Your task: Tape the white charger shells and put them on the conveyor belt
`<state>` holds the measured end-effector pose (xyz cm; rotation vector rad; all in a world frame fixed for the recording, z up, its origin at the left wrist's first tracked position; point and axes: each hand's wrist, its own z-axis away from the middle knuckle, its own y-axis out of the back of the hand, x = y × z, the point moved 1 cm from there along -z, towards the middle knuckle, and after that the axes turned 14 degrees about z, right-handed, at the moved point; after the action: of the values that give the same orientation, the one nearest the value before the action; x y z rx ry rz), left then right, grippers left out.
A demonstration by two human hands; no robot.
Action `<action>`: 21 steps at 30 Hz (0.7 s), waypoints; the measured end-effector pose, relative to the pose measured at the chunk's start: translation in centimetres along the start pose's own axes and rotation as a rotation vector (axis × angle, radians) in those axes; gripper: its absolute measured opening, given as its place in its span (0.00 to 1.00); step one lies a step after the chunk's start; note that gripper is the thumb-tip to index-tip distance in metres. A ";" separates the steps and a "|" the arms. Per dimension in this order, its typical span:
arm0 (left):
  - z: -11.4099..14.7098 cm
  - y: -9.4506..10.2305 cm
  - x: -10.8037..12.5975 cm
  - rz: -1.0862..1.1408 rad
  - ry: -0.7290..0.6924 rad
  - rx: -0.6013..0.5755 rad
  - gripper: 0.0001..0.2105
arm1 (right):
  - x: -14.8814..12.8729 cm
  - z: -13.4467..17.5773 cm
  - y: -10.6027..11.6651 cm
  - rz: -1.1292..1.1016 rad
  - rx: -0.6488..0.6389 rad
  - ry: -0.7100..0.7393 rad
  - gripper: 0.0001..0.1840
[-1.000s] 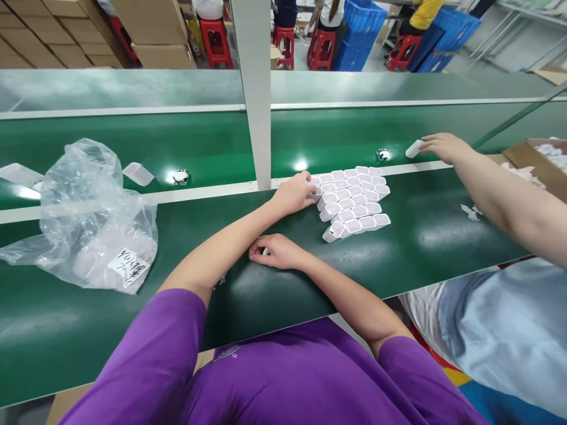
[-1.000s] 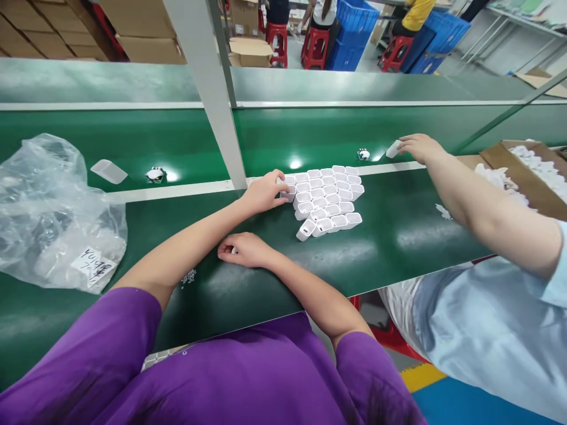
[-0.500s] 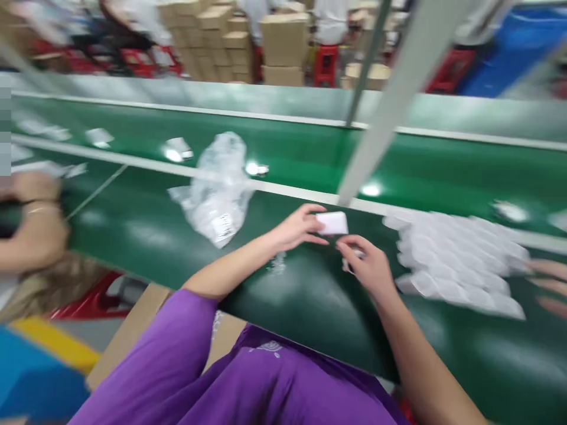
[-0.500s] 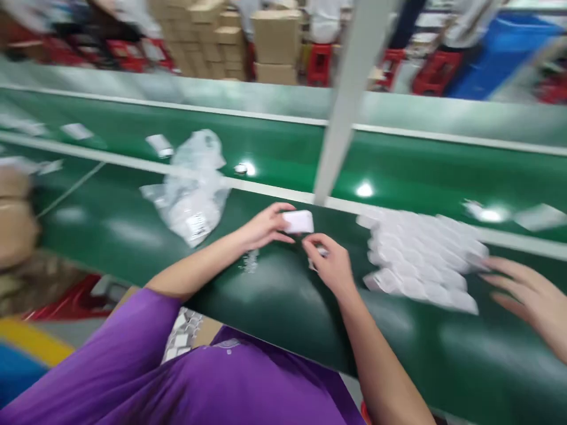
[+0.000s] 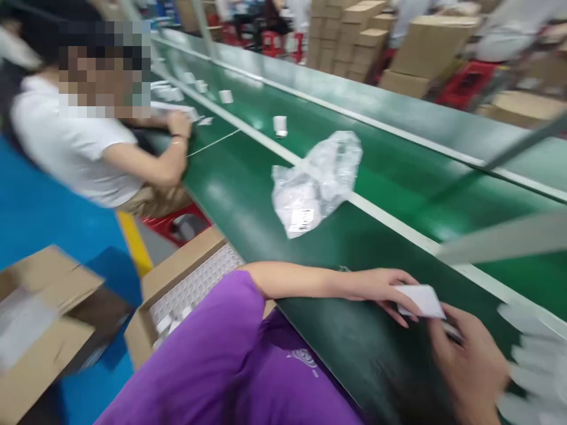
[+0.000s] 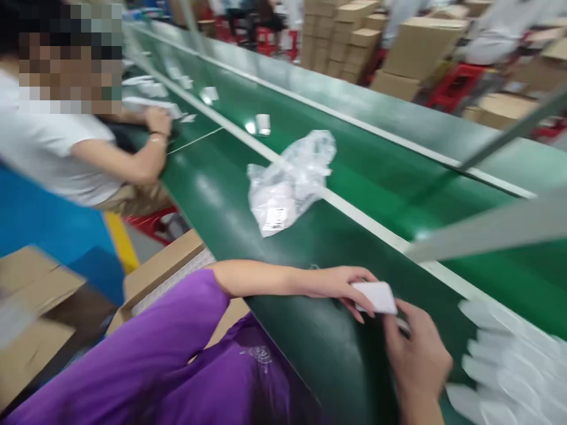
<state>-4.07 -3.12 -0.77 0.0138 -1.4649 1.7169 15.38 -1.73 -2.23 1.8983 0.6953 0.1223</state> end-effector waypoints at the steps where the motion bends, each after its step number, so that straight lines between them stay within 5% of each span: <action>1: 0.5 -0.4 -0.4 -0.007 -0.018 0.060 0.22 | -0.6 0.1 0.5 0.023 0.042 0.049 0.16; 5: 2.1 -1.0 -0.7 -0.097 -0.078 0.238 0.23 | -2.4 0.3 1.0 0.049 -0.040 0.094 0.16; 21: 2.1 -2.3 0.9 -0.531 -0.115 0.442 0.13 | -2.3 -0.6 -0.2 0.019 -0.119 0.048 0.13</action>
<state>-4.35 -4.38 2.17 0.6856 -1.0068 1.5672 13.20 -2.35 -1.67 1.7933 0.6879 0.2174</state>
